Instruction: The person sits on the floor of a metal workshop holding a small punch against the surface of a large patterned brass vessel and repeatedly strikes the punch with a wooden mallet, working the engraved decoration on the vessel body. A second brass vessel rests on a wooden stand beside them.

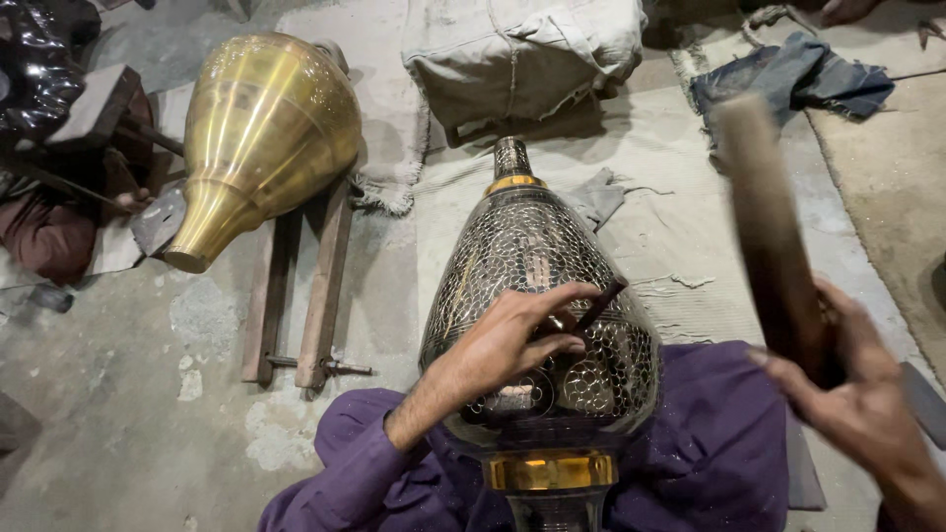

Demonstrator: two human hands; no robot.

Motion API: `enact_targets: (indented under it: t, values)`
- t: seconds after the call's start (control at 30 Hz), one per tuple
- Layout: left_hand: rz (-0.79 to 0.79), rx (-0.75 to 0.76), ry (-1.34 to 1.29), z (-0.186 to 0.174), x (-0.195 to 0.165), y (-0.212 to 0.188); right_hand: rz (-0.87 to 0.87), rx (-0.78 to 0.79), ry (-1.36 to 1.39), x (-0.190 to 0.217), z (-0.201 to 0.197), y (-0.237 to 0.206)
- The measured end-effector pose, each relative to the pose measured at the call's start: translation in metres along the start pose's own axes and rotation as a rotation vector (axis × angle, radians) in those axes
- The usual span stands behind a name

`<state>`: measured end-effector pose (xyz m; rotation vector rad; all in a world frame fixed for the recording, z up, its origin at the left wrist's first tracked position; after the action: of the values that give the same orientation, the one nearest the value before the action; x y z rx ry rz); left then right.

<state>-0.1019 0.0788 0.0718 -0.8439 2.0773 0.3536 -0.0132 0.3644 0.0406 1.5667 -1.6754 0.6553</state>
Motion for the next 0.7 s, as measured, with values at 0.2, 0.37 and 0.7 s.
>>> enact_targets:
  t: [0.2, 0.37, 0.7]
  values:
    - [0.015, -0.034, -0.013, -0.002, -0.001, -0.003, -0.059, 0.086, -0.202, 0.009, -0.01, 0.029]
    - [0.048, -0.104, -0.013, -0.001, 0.002, -0.004, -0.031, 0.319, -0.631, 0.003, 0.01, 0.039]
    - [-0.153, -0.45, -0.168, 0.001, 0.016, -0.031, -0.051, 0.349, -0.754, 0.012, 0.014, 0.063]
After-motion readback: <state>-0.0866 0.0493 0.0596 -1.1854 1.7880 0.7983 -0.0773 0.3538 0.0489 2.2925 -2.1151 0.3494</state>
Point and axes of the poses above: each hand's wrist, its own y-axis towards the middle knuckle, its own z-axis out of the palm, x = y × z, the point moved 8 cm from there along y, towards the middle knuckle
